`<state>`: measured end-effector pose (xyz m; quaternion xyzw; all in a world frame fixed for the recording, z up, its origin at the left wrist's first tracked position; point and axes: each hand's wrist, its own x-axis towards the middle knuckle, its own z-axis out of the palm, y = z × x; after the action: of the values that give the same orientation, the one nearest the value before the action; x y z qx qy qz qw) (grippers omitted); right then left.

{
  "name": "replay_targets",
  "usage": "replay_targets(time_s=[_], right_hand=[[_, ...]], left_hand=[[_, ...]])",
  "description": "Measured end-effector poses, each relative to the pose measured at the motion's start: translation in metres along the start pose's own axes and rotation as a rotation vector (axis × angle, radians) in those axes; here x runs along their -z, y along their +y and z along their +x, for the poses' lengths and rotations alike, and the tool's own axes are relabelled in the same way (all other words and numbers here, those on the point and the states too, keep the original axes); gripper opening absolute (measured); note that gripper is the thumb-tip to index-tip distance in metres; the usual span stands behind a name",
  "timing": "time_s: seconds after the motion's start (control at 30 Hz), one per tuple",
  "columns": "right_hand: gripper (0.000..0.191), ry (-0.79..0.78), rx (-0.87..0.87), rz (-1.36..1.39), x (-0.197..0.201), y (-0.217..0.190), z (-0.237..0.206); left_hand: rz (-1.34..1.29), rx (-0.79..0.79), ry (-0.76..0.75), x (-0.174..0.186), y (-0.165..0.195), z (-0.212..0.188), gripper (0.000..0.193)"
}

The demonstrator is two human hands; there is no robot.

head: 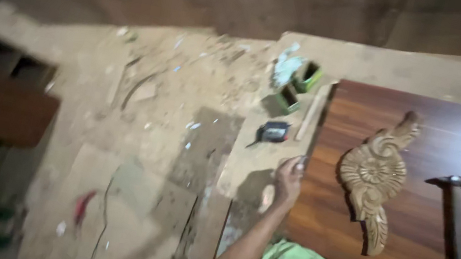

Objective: The person attaches a carved wooden ornament to a wood panel by measuring its position with a tape measure and a wooden strip, then securing it using a hammer and small nails.

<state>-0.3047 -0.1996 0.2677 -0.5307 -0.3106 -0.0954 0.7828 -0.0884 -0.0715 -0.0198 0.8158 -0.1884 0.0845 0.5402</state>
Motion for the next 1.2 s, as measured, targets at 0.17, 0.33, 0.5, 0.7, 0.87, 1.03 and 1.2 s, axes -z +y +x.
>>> replay_targets(time_s=[0.17, 0.33, 0.5, 0.7, 0.87, 1.03, 1.2], right_hand=[[0.025, -0.097, 0.003, 0.074, 0.000, -0.004, -0.008], [0.029, -0.143, 0.002, 0.116, 0.010, -0.003, -0.013], [0.035, -0.030, 0.003, 0.024, 0.030, -0.021, 0.013], [0.041, 0.606, -0.152, -0.498, 0.100, -0.010, -0.050], [0.047, 0.972, -0.911, -1.415, 0.184, 0.076, -0.123], [0.055, 0.883, -1.143, -1.820, 0.194, 0.111, -0.200], [0.038, 0.938, -1.194, -1.661, 0.200, 0.116, -0.242]], left_hand=[[-0.595, 0.487, -0.007, -0.023, 0.033, -0.038, 0.013], [-0.768, 0.548, 0.033, -0.038, 0.040, -0.046, 0.013], [-0.684, 0.462, -0.097, -0.087, 0.032, -0.013, 0.023], [-0.836, 0.522, -0.173, -0.143, 0.034, 0.028, 0.018], [-0.640, 0.551, -0.405, -0.149, 0.048, 0.099, 0.025], [-0.641, 0.436, -0.435, -0.199, 0.039, 0.141, 0.021], [-0.956, 0.636, -0.452, -0.253, 0.014, 0.127, 0.019]])
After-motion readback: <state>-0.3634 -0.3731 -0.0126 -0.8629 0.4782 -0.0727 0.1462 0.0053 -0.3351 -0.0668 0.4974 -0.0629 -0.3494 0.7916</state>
